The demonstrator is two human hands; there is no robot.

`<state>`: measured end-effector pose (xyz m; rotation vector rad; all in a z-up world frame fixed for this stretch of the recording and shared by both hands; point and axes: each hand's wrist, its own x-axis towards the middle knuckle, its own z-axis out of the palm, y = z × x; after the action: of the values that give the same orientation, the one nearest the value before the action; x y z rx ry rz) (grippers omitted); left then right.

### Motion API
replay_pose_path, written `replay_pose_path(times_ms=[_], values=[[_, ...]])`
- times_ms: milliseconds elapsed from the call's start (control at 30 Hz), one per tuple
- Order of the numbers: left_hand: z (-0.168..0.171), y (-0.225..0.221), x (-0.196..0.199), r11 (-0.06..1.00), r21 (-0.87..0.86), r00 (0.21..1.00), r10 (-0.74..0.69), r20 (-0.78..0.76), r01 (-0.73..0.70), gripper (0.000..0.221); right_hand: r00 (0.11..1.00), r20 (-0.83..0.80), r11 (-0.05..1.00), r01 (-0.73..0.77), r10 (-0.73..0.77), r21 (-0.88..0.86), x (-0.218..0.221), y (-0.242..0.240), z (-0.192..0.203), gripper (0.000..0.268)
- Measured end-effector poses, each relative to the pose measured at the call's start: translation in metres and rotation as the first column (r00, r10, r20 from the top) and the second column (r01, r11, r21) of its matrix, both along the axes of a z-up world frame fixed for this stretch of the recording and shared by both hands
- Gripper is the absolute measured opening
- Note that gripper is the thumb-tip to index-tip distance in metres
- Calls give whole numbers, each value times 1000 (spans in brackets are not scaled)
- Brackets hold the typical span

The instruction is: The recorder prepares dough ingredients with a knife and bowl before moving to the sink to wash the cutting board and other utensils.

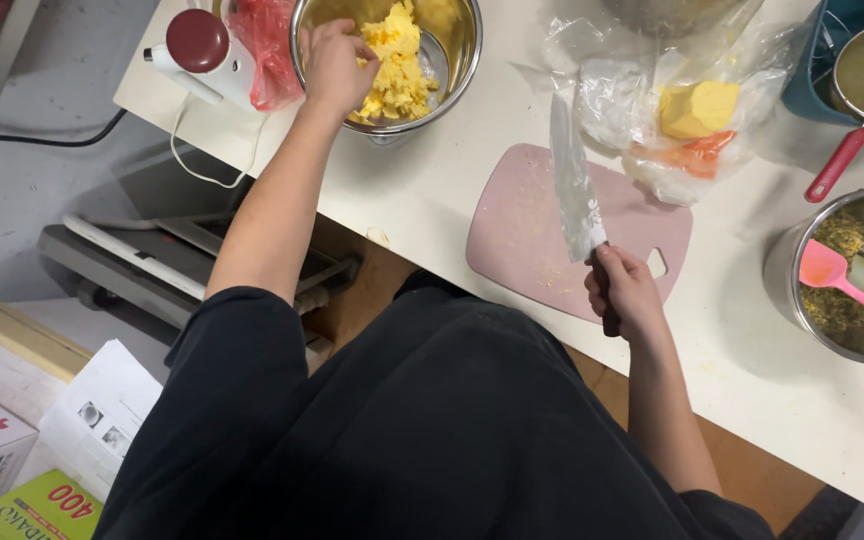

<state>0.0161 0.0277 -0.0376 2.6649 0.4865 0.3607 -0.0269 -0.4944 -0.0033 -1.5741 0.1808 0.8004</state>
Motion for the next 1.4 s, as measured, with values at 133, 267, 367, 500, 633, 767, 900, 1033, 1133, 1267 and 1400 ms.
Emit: replay_pose_path(times_ms=[133,267,367,500,633,767,900,1033,1133,1267,1400], values=[[1,0,1,997,-59,998,45,-36,-47,22,1000,9,996,-26,27,-85,-6,-3,-1,29],[-8,5,-3,999,14,991,47,123,-49,10,999,-36,999,-14,12,-37,-9,-4,-12,29],[4,-5,-8,997,-33,995,69,74,-66,15,998,-50,1000,-28,28,-5,-5,-3,-18,28],[-17,0,-13,990,-140,957,74,281,-36,23,997,-24,992,-75,72,-101,-1,4,-8,29],[-1,-6,-17,992,-99,973,96,209,-77,29,995,-23,995,-94,94,-26,11,8,-6,28],[1,-7,-5,995,97,987,23,-161,-8,37,985,66,983,-155,162,-96,26,18,2,28],[2,-5,26,895,383,946,-113,-304,229,63,989,62,986,-128,135,-108,37,24,-10,24],[-9,7,45,779,434,839,-205,-504,452,60,989,69,987,-119,127,-107,42,28,-17,26],[-13,11,37,737,404,785,-272,-557,542,28,989,-13,980,-151,150,-133,39,34,-7,27],[-26,25,40,676,492,824,-338,-454,548,15,990,-49,975,-141,134,-173,47,34,-10,26],[-17,27,33,747,435,853,-343,-394,502,10,993,-63,978,-112,103,-174,45,36,-3,27]])
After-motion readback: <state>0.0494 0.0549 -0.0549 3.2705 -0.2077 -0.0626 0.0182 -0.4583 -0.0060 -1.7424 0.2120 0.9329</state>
